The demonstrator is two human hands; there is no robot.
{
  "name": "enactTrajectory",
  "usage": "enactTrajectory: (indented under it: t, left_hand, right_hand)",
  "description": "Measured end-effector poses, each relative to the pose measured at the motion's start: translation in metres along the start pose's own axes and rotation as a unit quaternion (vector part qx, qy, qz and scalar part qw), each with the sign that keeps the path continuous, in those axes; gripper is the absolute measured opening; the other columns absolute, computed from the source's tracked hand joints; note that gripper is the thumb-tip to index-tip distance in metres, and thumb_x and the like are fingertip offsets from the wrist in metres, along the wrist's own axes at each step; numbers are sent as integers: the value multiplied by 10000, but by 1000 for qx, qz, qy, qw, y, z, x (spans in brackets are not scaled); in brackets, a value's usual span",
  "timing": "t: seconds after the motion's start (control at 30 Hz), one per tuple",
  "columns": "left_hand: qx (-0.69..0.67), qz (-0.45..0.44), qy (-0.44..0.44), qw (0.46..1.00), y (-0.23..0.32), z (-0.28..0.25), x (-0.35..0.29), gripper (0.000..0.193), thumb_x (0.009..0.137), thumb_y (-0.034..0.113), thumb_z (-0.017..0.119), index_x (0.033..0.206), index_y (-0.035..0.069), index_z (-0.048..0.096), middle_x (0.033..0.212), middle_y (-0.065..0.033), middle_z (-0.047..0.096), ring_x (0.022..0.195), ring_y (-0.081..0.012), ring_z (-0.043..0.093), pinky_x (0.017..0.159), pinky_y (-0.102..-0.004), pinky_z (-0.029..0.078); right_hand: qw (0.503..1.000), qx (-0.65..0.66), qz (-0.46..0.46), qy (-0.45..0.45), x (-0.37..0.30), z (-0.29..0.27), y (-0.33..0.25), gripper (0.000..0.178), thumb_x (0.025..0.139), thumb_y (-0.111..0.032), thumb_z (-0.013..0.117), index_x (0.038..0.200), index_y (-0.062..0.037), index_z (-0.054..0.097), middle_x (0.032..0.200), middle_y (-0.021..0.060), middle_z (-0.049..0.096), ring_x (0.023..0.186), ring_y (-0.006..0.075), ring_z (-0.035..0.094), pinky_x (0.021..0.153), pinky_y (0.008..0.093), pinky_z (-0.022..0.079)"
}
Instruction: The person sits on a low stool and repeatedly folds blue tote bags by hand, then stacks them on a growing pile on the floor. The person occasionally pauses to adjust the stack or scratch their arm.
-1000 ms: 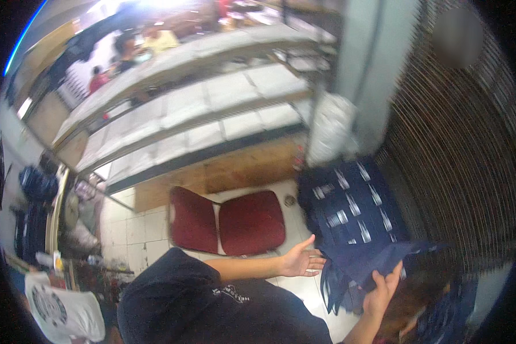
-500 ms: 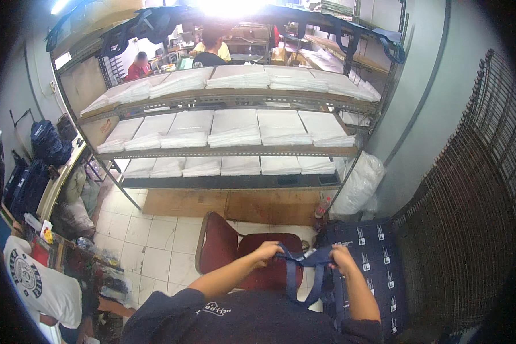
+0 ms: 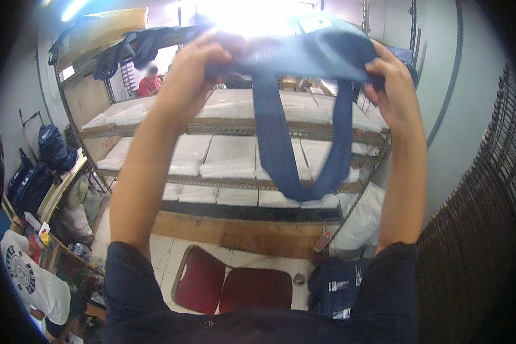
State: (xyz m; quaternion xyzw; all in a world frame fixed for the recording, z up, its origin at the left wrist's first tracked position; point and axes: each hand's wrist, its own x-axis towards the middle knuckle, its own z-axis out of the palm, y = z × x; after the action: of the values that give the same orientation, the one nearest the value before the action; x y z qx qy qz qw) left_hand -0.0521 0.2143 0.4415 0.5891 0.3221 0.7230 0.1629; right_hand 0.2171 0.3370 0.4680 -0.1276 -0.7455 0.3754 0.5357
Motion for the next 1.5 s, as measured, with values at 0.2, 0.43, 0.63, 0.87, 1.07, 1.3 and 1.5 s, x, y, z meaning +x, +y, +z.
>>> enactTrajectory:
  t: [0.2,0.43,0.63,0.87,1.07,1.3,1.5]
  left_hand:
    - [113,-4,147,983,-46,-11,147,214,783,43,619,995,14,620,848,-54,611,652,-99,552,573,-210,468]
    - [129,-13,248,960,-128,-6,246,141,765,112,657,872,21,673,840,-99,655,736,-134,632,650,-251,506]
    - [372,-44,299,878,-175,-36,295,259,709,209,693,893,29,670,911,-121,674,802,-177,656,712,-283,519]
    - [410,-8,356,840,-191,-23,276,129,680,193,699,767,99,715,838,-76,699,822,-215,673,773,-301,518]
    - [503,34,339,794,-204,-38,285,179,676,235,723,798,104,711,859,-113,689,848,-256,666,790,-337,515]
    - [533,225,430,693,-185,-20,259,396,707,373,725,979,104,623,953,-141,572,1001,-272,552,861,-396,441]
    - [296,128,264,909,-234,-11,-24,316,852,48,595,1139,-45,500,991,-93,545,880,-147,515,819,-288,444]
  right_hand:
    - [994,73,-3,80,162,-10,69,557,756,8,550,1289,30,389,915,90,553,635,146,573,494,195,472]
    - [994,21,-35,103,256,-11,140,452,762,49,554,1195,26,423,942,128,576,720,170,630,629,238,561]
    - [986,-95,-26,131,312,6,193,175,805,-82,637,960,-2,628,972,130,598,789,166,630,628,246,551]
    - [889,-388,-195,144,316,-1,220,249,754,-282,649,890,-78,699,762,88,683,704,196,652,716,314,502]
    - [866,-380,-297,131,313,11,234,161,773,-229,623,852,-133,724,840,109,692,837,272,656,786,345,498]
    - [851,-334,-327,239,251,25,193,356,823,-335,632,955,-8,590,889,150,502,732,300,583,637,381,482]
    - [971,-209,-60,103,-130,-48,293,320,810,-181,652,1104,-73,585,786,65,569,516,170,419,621,319,450]
